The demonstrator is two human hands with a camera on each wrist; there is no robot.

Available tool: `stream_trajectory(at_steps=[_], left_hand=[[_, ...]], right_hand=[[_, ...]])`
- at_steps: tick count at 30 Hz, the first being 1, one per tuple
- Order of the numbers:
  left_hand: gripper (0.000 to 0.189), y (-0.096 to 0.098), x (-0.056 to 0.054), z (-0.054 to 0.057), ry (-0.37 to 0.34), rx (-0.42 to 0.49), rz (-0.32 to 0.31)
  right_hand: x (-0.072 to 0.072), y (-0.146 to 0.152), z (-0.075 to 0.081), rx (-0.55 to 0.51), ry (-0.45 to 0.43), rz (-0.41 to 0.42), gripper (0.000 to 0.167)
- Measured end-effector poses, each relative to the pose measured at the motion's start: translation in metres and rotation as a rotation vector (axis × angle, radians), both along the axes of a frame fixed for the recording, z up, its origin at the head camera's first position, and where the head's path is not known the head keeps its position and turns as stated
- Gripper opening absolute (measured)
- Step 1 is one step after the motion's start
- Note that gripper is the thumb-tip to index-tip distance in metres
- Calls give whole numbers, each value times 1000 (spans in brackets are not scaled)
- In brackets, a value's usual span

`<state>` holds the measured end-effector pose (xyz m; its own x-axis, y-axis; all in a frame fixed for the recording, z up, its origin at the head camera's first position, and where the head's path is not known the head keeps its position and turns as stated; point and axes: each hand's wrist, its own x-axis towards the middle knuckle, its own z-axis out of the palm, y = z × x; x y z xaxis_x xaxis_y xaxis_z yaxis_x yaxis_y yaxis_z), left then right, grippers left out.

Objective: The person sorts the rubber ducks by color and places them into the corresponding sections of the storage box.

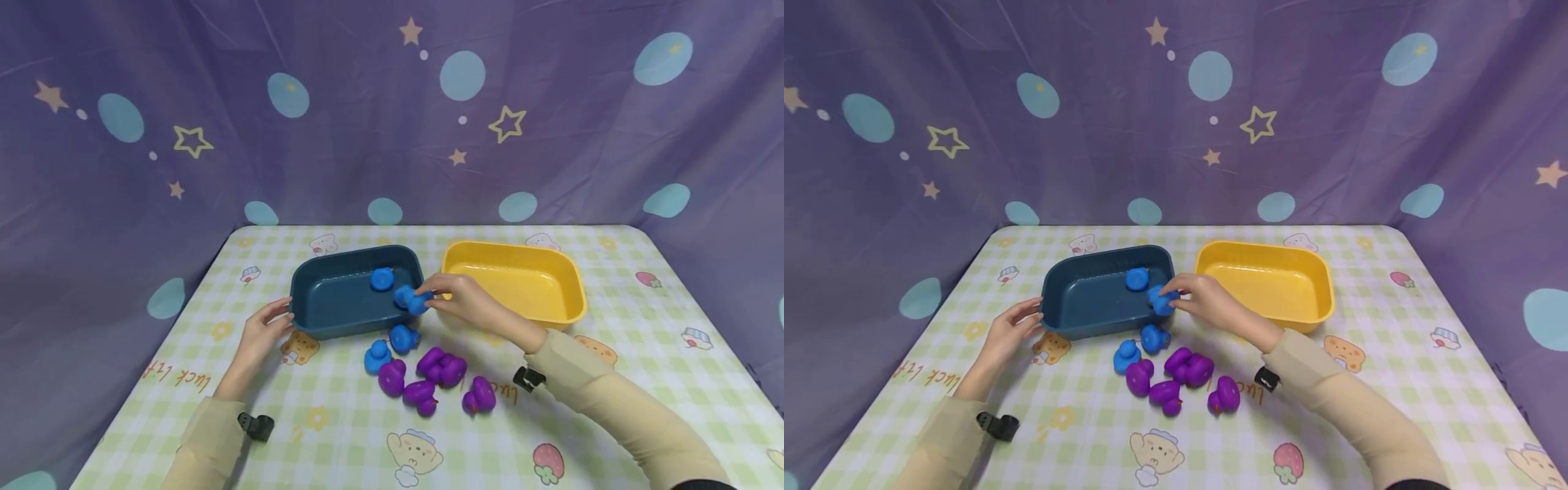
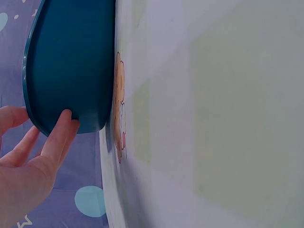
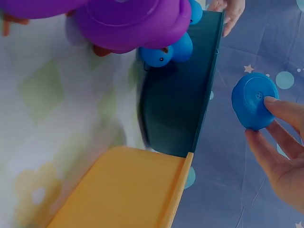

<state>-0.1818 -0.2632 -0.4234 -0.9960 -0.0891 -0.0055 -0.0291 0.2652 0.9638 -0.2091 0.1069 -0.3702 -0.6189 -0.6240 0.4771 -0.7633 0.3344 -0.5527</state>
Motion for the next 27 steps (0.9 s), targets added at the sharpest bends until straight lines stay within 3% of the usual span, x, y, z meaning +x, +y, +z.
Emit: stream_trajectory(at_steps=[15, 27], left_hand=[[40, 2, 2, 2, -5, 8, 6], [41, 2, 3, 4, -14, 12, 13]], right_hand=[[-25, -28, 2, 15, -99, 39, 20], [-34, -43, -2, 145, -170, 11, 19]])
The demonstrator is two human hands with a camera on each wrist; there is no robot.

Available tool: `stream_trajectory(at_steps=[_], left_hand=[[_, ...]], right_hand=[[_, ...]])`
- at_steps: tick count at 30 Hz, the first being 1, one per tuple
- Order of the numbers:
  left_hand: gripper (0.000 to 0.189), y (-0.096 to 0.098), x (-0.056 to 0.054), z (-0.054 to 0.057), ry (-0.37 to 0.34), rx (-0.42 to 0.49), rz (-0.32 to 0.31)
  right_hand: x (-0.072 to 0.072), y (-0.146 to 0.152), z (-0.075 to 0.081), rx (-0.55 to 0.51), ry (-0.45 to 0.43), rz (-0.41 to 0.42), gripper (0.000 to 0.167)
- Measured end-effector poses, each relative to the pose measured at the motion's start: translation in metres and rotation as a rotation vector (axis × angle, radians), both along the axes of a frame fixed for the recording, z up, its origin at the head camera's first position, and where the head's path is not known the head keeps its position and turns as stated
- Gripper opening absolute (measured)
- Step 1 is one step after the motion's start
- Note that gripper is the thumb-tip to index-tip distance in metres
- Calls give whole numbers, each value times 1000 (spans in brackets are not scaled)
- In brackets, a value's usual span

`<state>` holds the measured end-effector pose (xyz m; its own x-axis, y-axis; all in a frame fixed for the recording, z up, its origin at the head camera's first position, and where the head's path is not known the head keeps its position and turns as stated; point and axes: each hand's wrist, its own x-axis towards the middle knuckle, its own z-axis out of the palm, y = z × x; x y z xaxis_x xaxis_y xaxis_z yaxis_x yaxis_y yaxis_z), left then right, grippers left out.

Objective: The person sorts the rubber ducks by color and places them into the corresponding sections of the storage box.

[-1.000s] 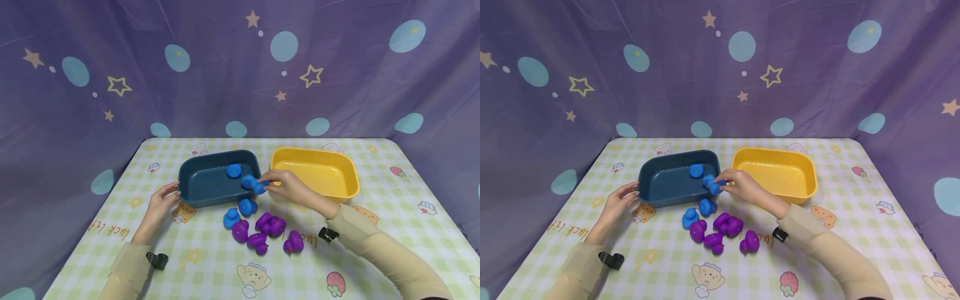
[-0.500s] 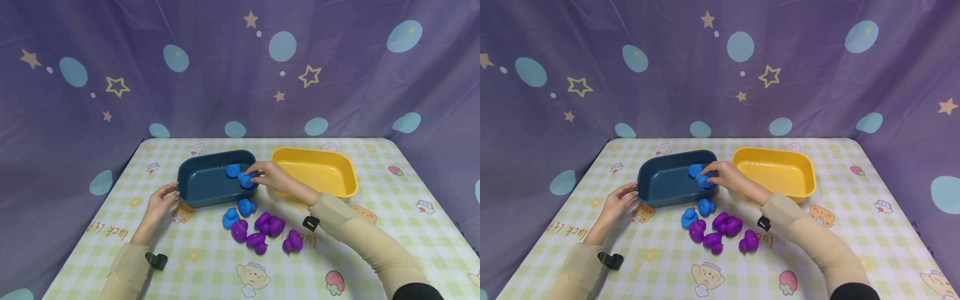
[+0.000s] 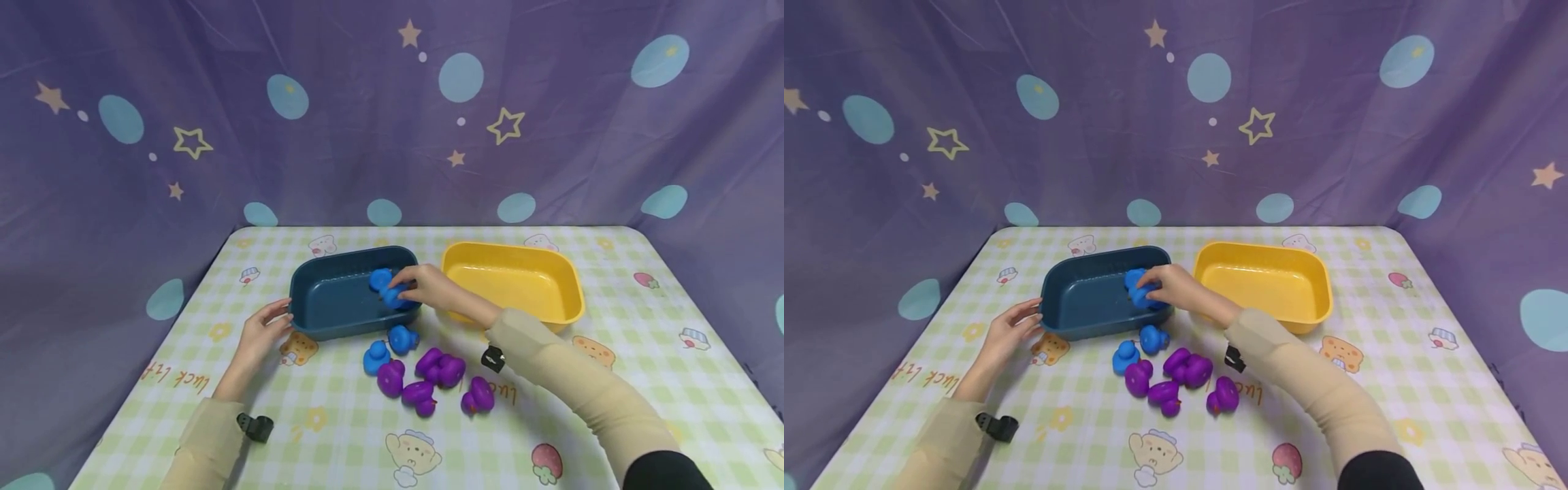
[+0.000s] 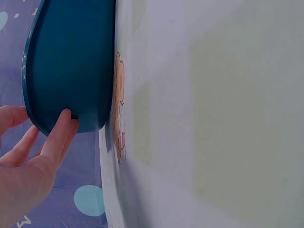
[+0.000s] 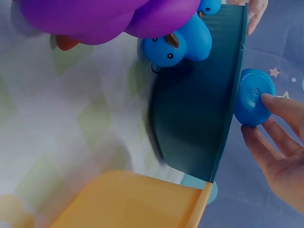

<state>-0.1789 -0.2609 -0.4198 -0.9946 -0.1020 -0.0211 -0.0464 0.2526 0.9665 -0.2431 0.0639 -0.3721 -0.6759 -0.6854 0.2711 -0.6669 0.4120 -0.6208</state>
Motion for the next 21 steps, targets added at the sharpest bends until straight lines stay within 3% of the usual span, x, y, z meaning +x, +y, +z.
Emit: stream_trajectory(at_steps=[21], left_hand=[[41, 0, -2, -2, 7, -17, 7]], right_hand=[[-12, -22, -9, 111, 24, 7, 17]])
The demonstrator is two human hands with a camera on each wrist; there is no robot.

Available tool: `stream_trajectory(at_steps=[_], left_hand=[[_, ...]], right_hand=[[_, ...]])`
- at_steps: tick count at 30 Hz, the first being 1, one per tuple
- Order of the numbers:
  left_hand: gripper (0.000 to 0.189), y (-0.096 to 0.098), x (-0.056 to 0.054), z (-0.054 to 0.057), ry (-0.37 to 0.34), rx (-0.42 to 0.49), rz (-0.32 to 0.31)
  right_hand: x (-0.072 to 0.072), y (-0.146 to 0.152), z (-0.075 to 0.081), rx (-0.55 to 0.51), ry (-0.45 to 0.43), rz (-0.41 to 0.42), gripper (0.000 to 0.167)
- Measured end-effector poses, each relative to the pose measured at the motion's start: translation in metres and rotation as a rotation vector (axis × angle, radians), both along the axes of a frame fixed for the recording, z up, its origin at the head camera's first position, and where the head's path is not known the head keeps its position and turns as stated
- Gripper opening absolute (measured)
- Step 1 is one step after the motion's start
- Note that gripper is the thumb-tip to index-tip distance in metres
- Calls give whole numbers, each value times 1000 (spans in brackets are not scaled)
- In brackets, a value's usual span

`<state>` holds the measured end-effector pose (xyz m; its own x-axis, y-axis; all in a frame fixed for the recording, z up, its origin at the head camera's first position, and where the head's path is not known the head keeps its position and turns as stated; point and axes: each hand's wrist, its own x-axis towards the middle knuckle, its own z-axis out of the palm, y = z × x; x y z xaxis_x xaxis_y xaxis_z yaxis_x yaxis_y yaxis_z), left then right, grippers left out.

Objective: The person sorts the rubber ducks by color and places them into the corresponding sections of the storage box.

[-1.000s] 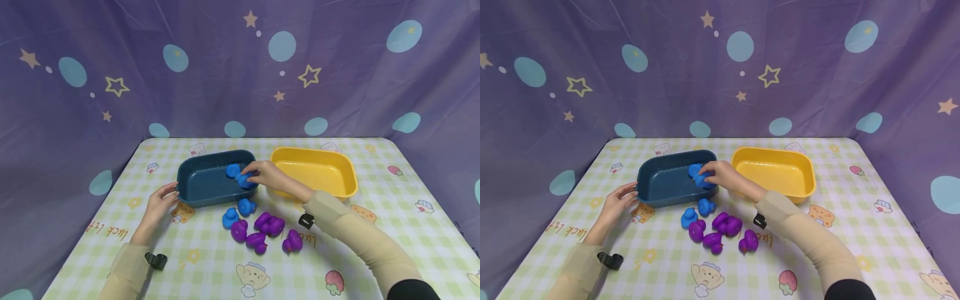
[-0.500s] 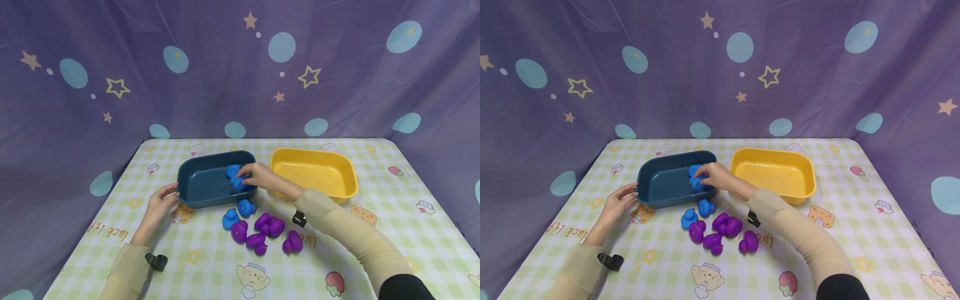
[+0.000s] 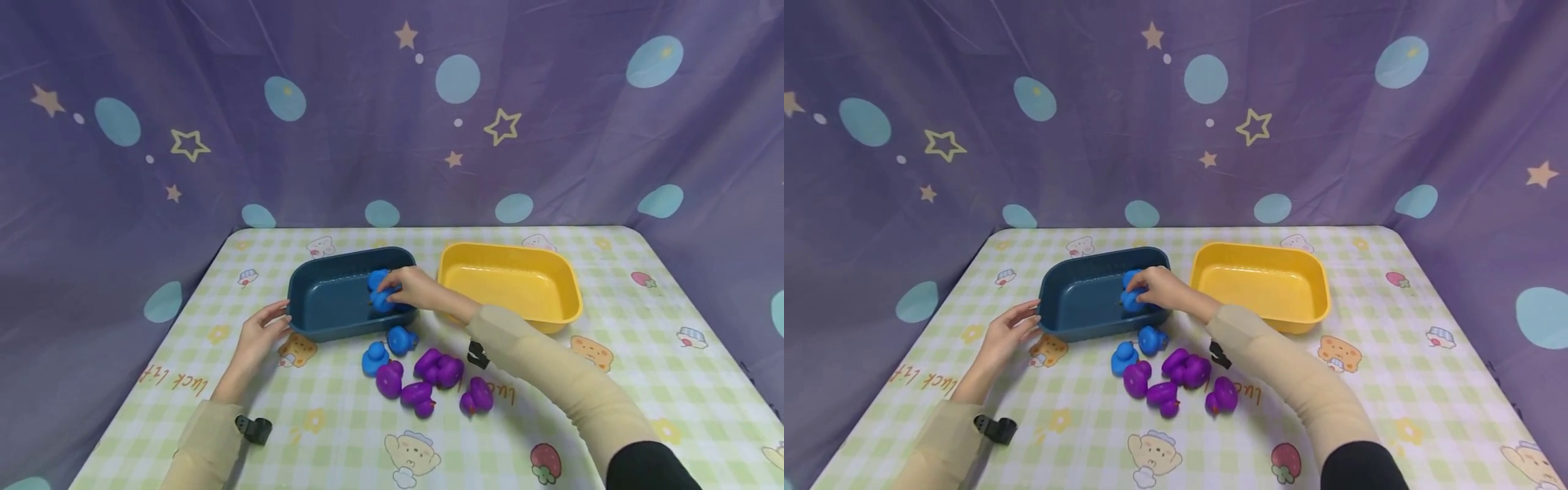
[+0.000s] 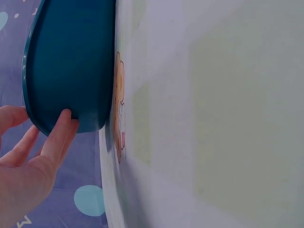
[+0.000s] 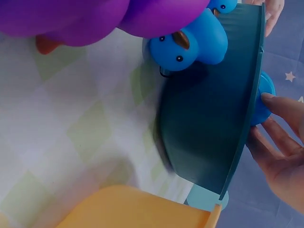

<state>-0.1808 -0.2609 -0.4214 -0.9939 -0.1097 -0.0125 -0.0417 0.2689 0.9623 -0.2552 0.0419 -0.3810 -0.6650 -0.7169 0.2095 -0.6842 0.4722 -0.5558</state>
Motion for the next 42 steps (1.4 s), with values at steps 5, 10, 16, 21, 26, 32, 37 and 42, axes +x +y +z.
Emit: stream_trajectory(at_steps=[5, 10, 16, 21, 26, 32, 37, 42], left_hand=[[40, -1, -1, 0, 10, -2, -7], [41, -1, 0, -1, -12, -4, -16], [42, -1, 0, -1, -23, -8, -14], [42, -2, -1, -2, -20, -2, -14], [42, -2, -1, -2, -15, 0, -15], [42, -2, -1, -2, -8, 8, -15], [42, -2, -1, -2, -9, 3, -16], [41, -1, 0, -1, -20, 0, -15]], right_hand=[[-3, -5, 1, 10, 9, 9, 17], [-5, -9, 2, 27, -8, 21, 18], [-9, -12, -2, 57, -21, -3, 18], [-10, -8, -4, 32, -33, 6, 19], [-6, -1, -3, -8, -62, 15, 19], [9, 9, 5, -29, -95, 14, 19], [21, 17, 9, -64, -117, 32, 20], [32, 23, 9, -65, -109, 54, 19]])
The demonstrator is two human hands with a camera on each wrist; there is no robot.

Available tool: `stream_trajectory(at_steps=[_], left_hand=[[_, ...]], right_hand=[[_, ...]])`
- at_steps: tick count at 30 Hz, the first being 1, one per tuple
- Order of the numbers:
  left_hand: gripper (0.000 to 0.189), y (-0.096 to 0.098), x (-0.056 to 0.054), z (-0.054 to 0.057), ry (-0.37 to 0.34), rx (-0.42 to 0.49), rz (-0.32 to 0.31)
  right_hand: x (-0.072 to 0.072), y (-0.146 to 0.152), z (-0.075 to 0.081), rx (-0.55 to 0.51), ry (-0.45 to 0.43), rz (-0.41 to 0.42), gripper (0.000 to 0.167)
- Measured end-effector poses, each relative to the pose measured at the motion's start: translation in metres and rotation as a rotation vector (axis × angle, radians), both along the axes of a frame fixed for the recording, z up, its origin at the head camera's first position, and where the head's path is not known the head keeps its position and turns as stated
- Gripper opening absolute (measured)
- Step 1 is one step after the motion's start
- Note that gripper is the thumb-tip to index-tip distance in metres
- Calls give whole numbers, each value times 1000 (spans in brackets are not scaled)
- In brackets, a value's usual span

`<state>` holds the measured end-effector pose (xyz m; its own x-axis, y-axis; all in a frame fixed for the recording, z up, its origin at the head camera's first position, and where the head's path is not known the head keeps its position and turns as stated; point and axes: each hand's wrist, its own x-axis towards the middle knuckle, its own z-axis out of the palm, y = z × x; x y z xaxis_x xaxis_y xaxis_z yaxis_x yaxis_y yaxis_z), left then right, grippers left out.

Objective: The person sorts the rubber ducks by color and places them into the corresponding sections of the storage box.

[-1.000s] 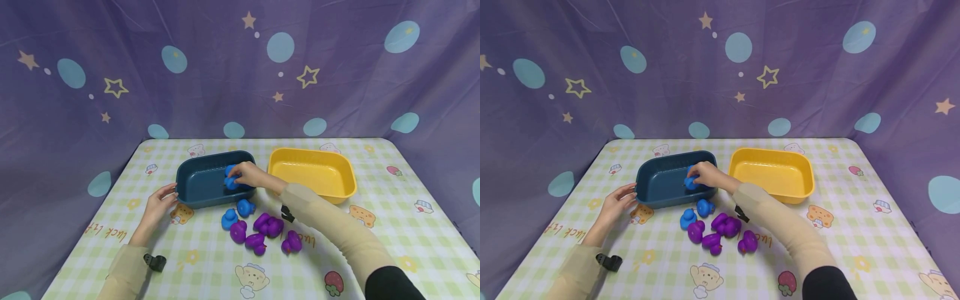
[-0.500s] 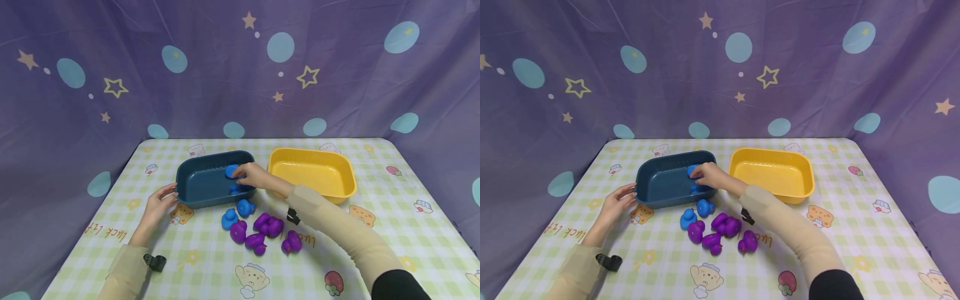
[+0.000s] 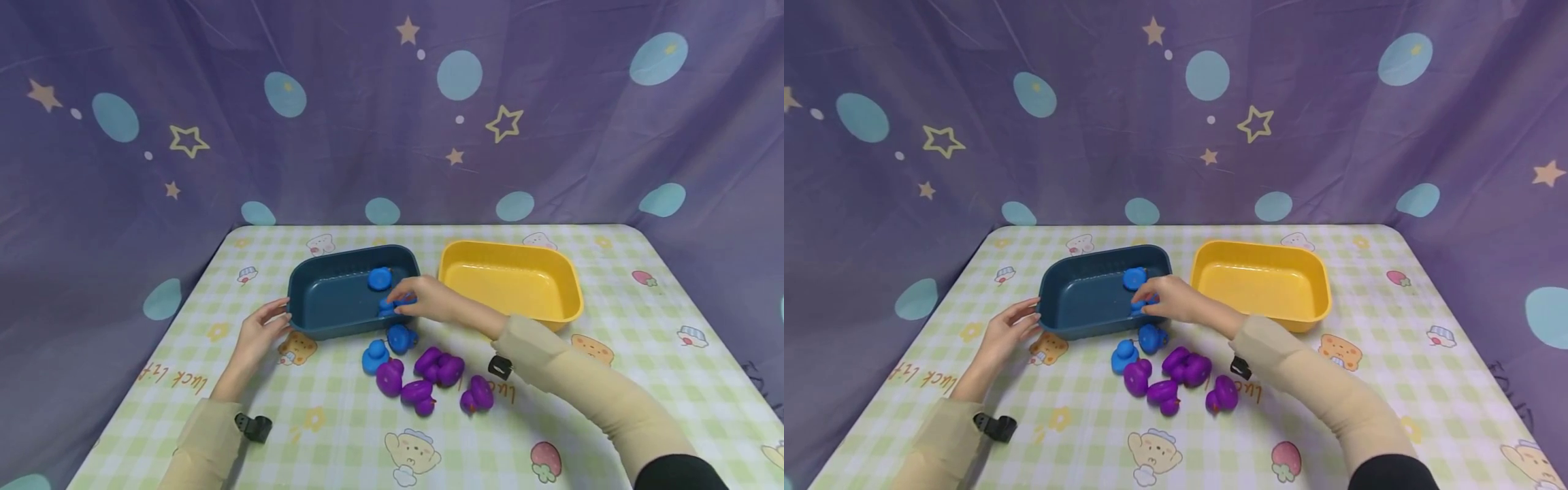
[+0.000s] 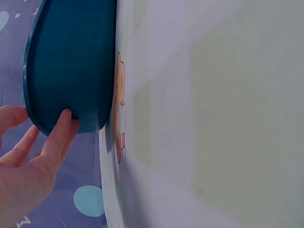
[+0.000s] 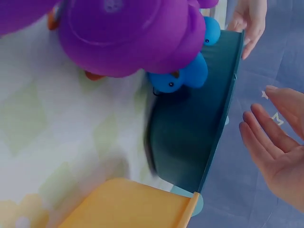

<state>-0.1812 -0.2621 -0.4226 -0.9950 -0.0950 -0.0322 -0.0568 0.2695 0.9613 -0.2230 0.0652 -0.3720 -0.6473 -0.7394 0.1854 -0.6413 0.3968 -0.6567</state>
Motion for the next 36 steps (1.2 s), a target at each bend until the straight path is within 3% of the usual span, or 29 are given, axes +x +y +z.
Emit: stream_trajectory(at_steps=[7, 13, 36], left_hand=[[42, 0, 0, 1, -6, -14, 9], [42, 0, 0, 2, -2, -11, 8], [43, -2, 1, -1, 29, -15, 15]], right_hand=[[14, 7, -3, 4, 49, 38, 17], [21, 16, -11, 41, 36, 89, 19], [24, 22, -32, 135, 74, 117, 26]])
